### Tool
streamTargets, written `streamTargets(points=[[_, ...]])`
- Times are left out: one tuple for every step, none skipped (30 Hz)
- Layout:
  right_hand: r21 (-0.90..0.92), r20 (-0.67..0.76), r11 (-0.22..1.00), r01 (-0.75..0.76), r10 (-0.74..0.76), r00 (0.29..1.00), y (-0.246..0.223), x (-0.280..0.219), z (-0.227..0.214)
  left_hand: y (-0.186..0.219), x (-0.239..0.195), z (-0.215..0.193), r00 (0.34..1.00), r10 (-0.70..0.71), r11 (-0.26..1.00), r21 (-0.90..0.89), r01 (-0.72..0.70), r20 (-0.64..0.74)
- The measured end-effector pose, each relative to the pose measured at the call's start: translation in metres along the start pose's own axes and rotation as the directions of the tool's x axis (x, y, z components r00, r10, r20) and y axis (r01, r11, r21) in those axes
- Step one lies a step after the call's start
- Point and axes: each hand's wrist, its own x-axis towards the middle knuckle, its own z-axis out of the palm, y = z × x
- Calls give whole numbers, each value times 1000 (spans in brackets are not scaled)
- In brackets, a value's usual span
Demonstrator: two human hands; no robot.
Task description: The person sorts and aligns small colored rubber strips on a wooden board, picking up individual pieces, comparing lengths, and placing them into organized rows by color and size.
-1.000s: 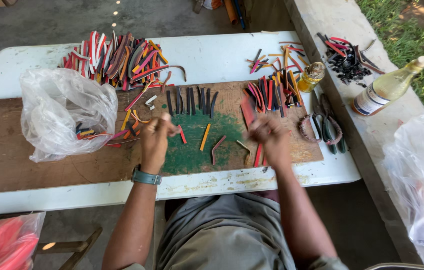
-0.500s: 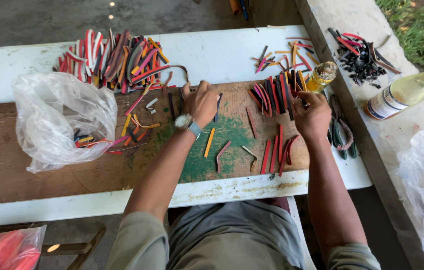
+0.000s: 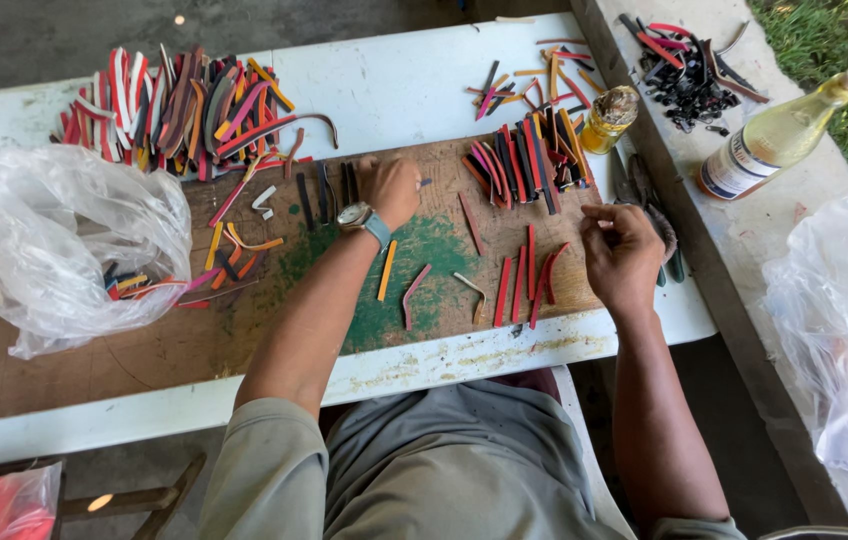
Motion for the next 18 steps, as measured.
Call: streamTargets(points=[[-4, 3, 1000, 6, -6, 1000, 1, -2, -1, 5, -2, -6, 999, -45, 988, -149, 49, 27], [-9, -5, 1000, 2, -2, 1000, 2, -3, -3, 9, -5, -13, 995, -85, 951, -293, 99, 61], [-12, -2, 1000, -4, 4, 1000, 3, -4, -4, 8, -11, -22, 999, -31, 899, -437, 24, -10], [-15, 0, 1000, -10, 10, 1000, 4, -6, -4, 3, -17, -35, 996, 12, 823, -565, -60, -89], [5, 11, 999, -40, 40, 999, 4, -8, -4, -4, -27, -46, 985, 36, 725, -673, -143, -170], [25, 22, 997, -69, 69, 997, 4, -10, -3, -12, -38, -58, 980, 13, 618, -769, -165, -200], [45, 34, 995, -94, 93, 995, 2, -10, 0, -20, -48, -70, 972, -17, 498, -845, -194, -233], [77, 60, 992, -102, 97, 993, 0, -10, 2, -26, -64, -79, 965, -22, 447, -867, -223, -260], [111, 82, 988, -107, 98, 992, -4, -9, 6, -31, -83, -85, 956, -24, 395, -882, -258, -291], [144, 103, 983, -112, 98, 990, -8, -9, 9, -36, -104, -89, 946, -27, 343, -892, -294, -322], [148, 145, 980, -136, 115, 983, -13, -9, 12, -39, -123, -91, 955, -5, 454, -852, -261, -295], [150, 187, 976, -160, 131, 974, -18, -9, 18, -40, -140, -89, 964, 12, 559, -798, -226, -265], [148, 229, 971, -186, 149, 962, -23, -10, 23, -41, -159, -83, 973, -26, 650, -743, -160, -231], [118, 246, 983, -138, 106, 963, -28, -11, 28, -42, -177, -77, 977, -67, 731, -677, -89, -201], [91, 268, 992, -88, 61, 961, -33, -11, 35, -43, -194, -70, 982, -97, 681, -730, -55, -165], [66, 291, 997, -37, 16, 957, -38, -11, 41, -43, -208, -62, 984, -125, 627, -779, -21, -127], [81, 327, 997, 1, -28, 945, -44, -11, 48, -44, -219, -55, 984, -153, 569, -822, 14, -89], [99, 362, 994, 39, -72, 929, -50, -12, 55, -45, -228, -48, 982, -162, 546, -838, 4, -101]])
